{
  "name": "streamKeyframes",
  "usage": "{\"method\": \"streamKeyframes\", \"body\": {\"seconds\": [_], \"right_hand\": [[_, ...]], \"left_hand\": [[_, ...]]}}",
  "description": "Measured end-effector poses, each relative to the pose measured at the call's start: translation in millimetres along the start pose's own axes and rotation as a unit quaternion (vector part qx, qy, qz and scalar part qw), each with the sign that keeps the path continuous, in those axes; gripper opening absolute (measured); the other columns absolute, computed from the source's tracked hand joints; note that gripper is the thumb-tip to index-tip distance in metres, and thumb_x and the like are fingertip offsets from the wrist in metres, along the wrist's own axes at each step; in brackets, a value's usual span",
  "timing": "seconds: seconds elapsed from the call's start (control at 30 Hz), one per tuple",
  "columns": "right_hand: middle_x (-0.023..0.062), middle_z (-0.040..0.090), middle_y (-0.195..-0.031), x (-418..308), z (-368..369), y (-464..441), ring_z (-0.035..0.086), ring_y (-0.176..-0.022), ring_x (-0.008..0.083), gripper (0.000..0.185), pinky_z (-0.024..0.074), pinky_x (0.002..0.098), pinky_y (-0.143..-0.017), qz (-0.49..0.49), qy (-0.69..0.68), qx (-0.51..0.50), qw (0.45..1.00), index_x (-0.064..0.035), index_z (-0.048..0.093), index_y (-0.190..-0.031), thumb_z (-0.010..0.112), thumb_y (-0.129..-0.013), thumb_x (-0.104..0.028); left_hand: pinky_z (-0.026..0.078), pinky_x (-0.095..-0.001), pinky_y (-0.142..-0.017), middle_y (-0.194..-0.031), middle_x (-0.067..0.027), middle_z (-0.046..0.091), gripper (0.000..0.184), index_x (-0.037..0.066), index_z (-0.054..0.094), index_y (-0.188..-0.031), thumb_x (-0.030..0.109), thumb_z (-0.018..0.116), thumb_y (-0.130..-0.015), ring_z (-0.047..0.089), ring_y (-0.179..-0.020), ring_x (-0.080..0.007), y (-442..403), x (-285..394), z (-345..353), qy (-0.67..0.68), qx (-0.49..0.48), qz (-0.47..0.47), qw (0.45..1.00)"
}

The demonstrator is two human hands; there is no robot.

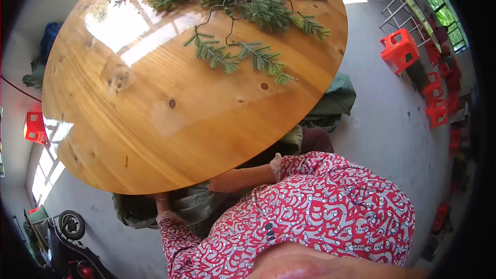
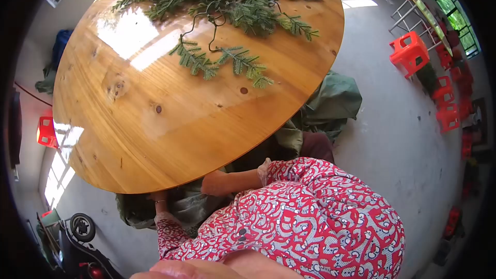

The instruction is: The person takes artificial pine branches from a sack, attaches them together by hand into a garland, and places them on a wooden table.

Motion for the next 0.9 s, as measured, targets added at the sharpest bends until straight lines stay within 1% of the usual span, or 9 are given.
{"method": "streamKeyframes", "body": {"seconds": [0.03, 0.13, 0.23, 0.33, 0.47, 0.57, 0.6, 0.73, 0.9], "right_hand": [[0.0106, 0.063, -0.07, -0.5, -4.3, -0.7, 0.062, -0.07, 0.0283, 0.009, 0.0466, 0.0431, -0.066, 0.014, 0.044, -0.073, 0.996, -0.0097, 0.065, -0.07, 0.058, -0.068, -0.014], [0.0084, 0.062, -0.077, 4.1, -15.6, -6.0, 0.06, -0.078, 0.0252, 0.01, 0.0423, 0.0407, -0.075, 0.002, 0.016, -0.006, 1.0, -0.0124, 0.064, -0.077, 0.058, -0.07, -0.015], [0.0053, 0.06, -0.083, 10.8, -45.0, 5.2, 0.057, -0.085, 0.0224, 0.013, 0.0385, 0.0382, -0.078, -0.024, -0.029, 0.165, 0.986, -0.0114, 0.061, -0.083, 0.058, -0.072, -0.018], [0.0042, 0.059, -0.088, 29.3, -59.9, 21.3, 0.055, -0.088, 0.0211, 0.014, 0.0395, 0.0382, -0.075, -0.023, -0.045, 0.258, 0.965, -0.0107, 0.059, -0.085, 0.057, -0.075, -0.02], [0.0051, 0.06, -0.086, 59.3, -50.7, 54.2, 0.056, -0.086, 0.023, 0.014, 0.0408, 0.038, -0.076, 0.093, -0.085, 0.184, 0.975, -0.0109, 0.06, -0.086, 0.056, -0.077, -0.021], [0.0075, 0.061, -0.085, 81.3, -22.2, 91.8, 0.058, -0.084, 0.0261, 0.015, 0.0437, 0.0392, -0.075, 0.17, -0.143, 0.17, 0.96, -0.0106, 0.062, -0.085, 0.054, -0.077, -0.021], [0.0084, 0.061, -0.085, 87.7, -15.6, 107.5, 0.059, -0.083, 0.0273, 0.016, 0.0447, 0.0398, -0.074, 0.203, -0.161, 0.162, 0.952, -0.0104, 0.062, -0.085, 0.053, -0.077, -0.021], [0.0115, 0.063, -0.085, 118.6, 25.6, 153.0, 0.06, -0.082, 0.0304, 0.019, 0.0473, 0.0409, -0.074, 0.313, -0.198, 0.133, 0.919, -0.0092, 0.064, -0.082, 0.051, -0.077, -0.022], [0.0119, 0.064, -0.084, 140.7, 37.5, 152.1, 0.06, -0.083, 0.0308, 0.02, 0.0476, 0.0407, -0.074, 0.365, -0.173, 0.062, 0.913, -0.0095, 0.065, -0.084, 0.051, -0.077, -0.022]], "left_hand": [[0.029, -0.0542, -0.097, -0.134, -0.0138, 0.04, 0.051, 0.012, 0.045, -0.127, 0.036, 0.054, -0.083, 0.034, -0.124, -0.0347, 3.1, -2.5, -9.9, 0.025, 0.035, 0.039, 0.998], [0.035, -0.0427, -0.095, -0.121, -0.0184, 0.052, 0.048, 0.004, 0.052, -0.119, 0.021, 0.061, -0.076, 0.044, -0.115, -0.0351, -3.1, -23.6, -39.7, 0.2, 0.182, 0.234, 0.934], [0.042, -0.0386, -0.088, -0.1, -0.0221, 0.061, 0.036, -0.003, 0.059, -0.102, 0.007, 0.057, -0.067, 0.055, -0.099, -0.0377, 11.8, -51.0, -83.4, 0.475, 0.178, 0.214, 0.835], [0.045, -0.039, -0.08, -0.095, -0.0207, 0.062, 0.029, -0.004, 0.061, -0.091, 0.003, 0.051, -0.065, 0.058, -0.093, -0.0365, 23.9, -56.0, -109.4, 0.375, 0.234, 0.235, 0.866], [0.048, -0.0369, -0.067, -0.083, -0.0183, 0.064, 0.023, -0.006, 0.061, -0.083, 0.006, 0.051, -0.066, 0.063, -0.073, -0.0295, 36.6, -55.6, -138.6, 0.266, 0.265, 0.22, 0.9], [0.048, -0.031, -0.058, -0.073, -0.0144, 0.064, 0.019, -0.005, 0.063, -0.077, 0.009, 0.053, -0.07, 0.062, -0.064, -0.0218, 48.9, -68.5, -141.2, 0.312, -0.005, 0.055, 0.949], [0.046, -0.0251, -0.053, -0.067, -0.0097, 0.063, 0.021, -0.004, 0.064, -0.074, 0.015, 0.055, -0.075, 0.06, -0.061, -0.0146, 89.7, -42.7, -171.9, 0.416, -0.084, 0.043, 0.905], [0.049, -0.0254, -0.067, -0.081, -0.0113, 0.064, 0.017, -0.004, 0.064, -0.083, 0.009, 0.052, -0.083, 0.062, -0.075, -0.0172, 169.0, 42.7, -295.3, 0.558, -0.052, 0.354, 0.748], [0.046, -0.0262, -0.077, -0.097, -0.0076, 0.064, 0.019, -0.001, 0.062, -0.099, 0.011, 0.054, -0.086, 0.058, -0.089, -0.013, 155.2, 156.3, -413.6, 0.445, 0.174, 0.509, 0.716]]}}
Point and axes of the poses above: each hand's wrist, its own y-axis away from the middle knuckle, its own z-axis out of the palm, x = y × z, the point moved 9 cm from there along -y, towards the middle knuckle
